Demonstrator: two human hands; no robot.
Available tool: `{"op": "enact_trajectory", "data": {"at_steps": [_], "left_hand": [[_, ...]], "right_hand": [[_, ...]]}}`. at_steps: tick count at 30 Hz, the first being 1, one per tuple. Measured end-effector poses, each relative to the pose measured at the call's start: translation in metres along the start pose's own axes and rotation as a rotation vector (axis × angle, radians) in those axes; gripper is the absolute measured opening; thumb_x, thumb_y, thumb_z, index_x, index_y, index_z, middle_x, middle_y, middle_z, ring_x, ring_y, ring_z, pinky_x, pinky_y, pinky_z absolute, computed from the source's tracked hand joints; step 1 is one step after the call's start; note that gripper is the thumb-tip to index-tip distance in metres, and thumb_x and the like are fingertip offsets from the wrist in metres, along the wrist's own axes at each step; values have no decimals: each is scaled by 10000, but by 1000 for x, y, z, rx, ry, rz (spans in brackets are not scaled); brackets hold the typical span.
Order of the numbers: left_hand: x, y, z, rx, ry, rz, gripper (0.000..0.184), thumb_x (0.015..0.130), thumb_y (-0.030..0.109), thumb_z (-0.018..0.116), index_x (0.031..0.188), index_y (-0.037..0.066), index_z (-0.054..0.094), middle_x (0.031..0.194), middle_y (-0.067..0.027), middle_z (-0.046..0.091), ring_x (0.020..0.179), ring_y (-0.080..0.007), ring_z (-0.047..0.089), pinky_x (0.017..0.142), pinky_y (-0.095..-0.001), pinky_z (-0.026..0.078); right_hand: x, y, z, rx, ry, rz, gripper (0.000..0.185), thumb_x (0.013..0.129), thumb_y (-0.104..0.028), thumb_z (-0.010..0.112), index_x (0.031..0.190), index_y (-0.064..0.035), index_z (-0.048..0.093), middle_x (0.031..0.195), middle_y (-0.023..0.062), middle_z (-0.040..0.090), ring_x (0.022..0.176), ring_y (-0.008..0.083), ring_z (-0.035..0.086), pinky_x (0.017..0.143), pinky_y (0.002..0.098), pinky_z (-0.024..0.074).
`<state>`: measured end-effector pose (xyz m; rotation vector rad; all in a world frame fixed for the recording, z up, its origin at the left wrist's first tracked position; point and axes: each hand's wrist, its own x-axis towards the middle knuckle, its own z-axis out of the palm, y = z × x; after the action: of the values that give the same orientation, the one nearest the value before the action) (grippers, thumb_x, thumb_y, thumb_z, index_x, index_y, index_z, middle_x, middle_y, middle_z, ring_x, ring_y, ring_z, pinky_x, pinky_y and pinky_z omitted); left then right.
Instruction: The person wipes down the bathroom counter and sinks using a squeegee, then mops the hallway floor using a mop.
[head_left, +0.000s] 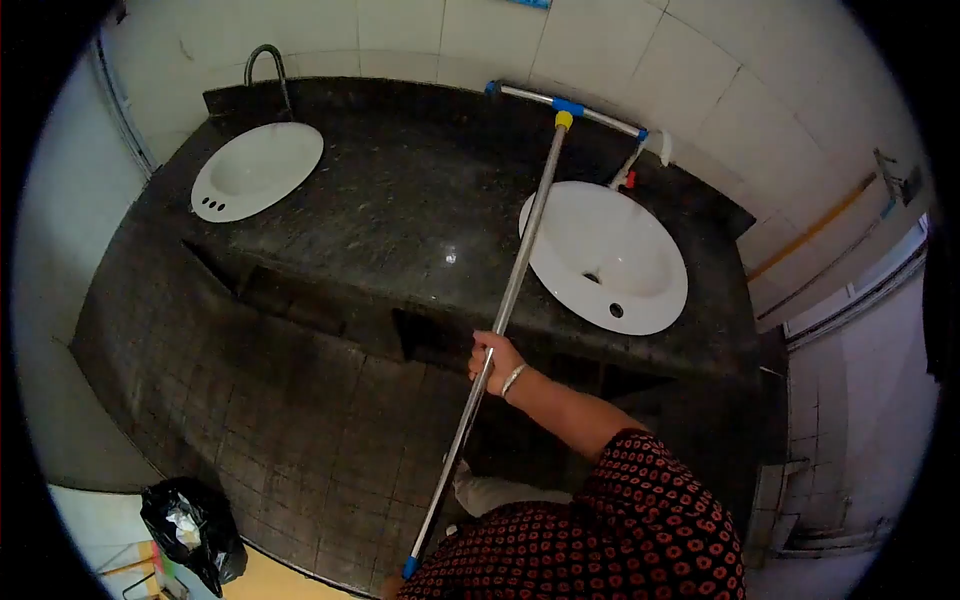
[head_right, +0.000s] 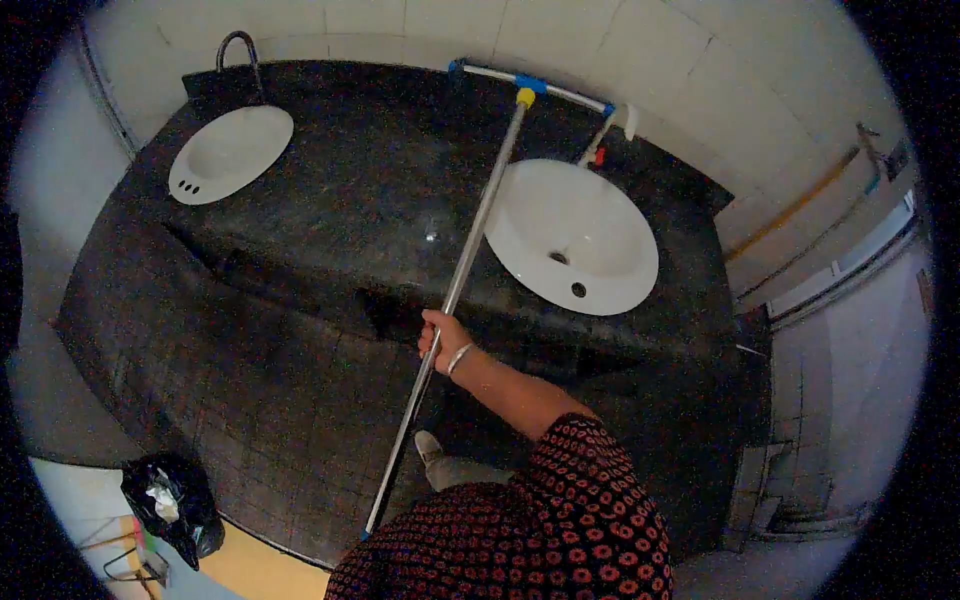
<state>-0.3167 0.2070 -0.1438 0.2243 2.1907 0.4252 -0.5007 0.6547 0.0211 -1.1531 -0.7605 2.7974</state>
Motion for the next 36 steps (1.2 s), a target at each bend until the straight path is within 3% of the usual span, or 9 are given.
{"op": "enact_trajectory", "data": {"at_steps": [7, 14, 18, 21, 24, 26, 29, 32, 36], "left_hand": [[8, 15, -18, -12, 109, 62, 367, 626, 363, 580, 802, 46, 526, 577, -127, 531, 542, -266, 529, 497, -379, 415], [11, 40, -59, 12, 353, 182, 369, 625, 361, 584, 791, 36, 528, 563, -131, 528, 536, -270, 527, 494, -380, 415], [12, 58, -81, -51, 214, 214, 382, 620, 356, 595, 817, 34, 531, 565, -137, 529, 539, -281, 528, 497, -382, 418], [22, 60, -81, 9, 343, 341, 364, 622, 336, 589, 835, 46, 541, 572, -145, 534, 537, -302, 529, 503, -382, 424], [31, 53, -88, 65, 215, 442, 331, 614, 298, 585, 832, 52, 540, 630, -161, 547, 579, -314, 536, 523, -388, 430], [36, 66, -94, 405, 14, 324, 319, 597, 246, 584, 847, 55, 534, 690, -172, 551, 628, -313, 537, 555, -392, 431], [22, 93, -121, 430, -61, 303, 344, 585, 251, 583, 865, 60, 525, 739, -168, 551, 663, -314, 535, 586, -385, 431], [1, 98, -134, 149, 81, 408, 354, 574, 283, 583, 852, 71, 529, 735, -157, 552, 659, -324, 531, 602, -380, 431], [-7, 66, -116, 270, 146, 444, 371, 567, 327, 582, 837, 79, 526, 756, -155, 550, 676, -320, 532, 603, -376, 431]], "right_hand": [[-16, -19, 38, -26, -104, -32, 265, 695, -222, 494, 495, -123, 351, 405, 7, 321, 373, 148, 296, 416, 286, 266], [-74, -41, 66, -10, -280, -219, 297, 685, -216, 496, 461, -141, 315, 404, 3, 289, 373, 148, 291, 423, 288, 275], [-103, -55, 58, -33, -319, -305, 251, 700, -212, 486, 503, -137, 351, 418, 3, 299, 388, 151, 292, 441, 301, 285], [-132, -62, 46, 8, -171, -377, 240, 709, -226, 483, 523, -136, 362, 423, 4, 298, 402, 153, 300, 452, 310, 290], [-149, -69, 10, 79, -128, -398, 235, 705, -214, 492, 529, -127, 362, 441, 23, 342, 410, 166, 323, 446, 313, 289], [-158, -73, -12, 92, -73, -429, 238, 707, -214, 486, 524, -130, 358, 434, 20, 334, 404, 166, 313, 452, 322, 292], [-158, -73, -46, 163, -4, -423, 252, 710, -204, 470, 503, -136, 342, 410, 13, 309, 386, 168, 295, 460, 336, 295], [-159, -58, -67, 241, 160, -421, 271, 699, -190, 465, 477, -136, 319, 384, 17, 304, 356, 183, 304, 443, 354, 310], [-150, -26, -111, 291, 199, -348, 262, 687, -191, 480, 481, -131, 330, 391, 21, 324, 362, 188, 330, 438, 365, 324]]}}
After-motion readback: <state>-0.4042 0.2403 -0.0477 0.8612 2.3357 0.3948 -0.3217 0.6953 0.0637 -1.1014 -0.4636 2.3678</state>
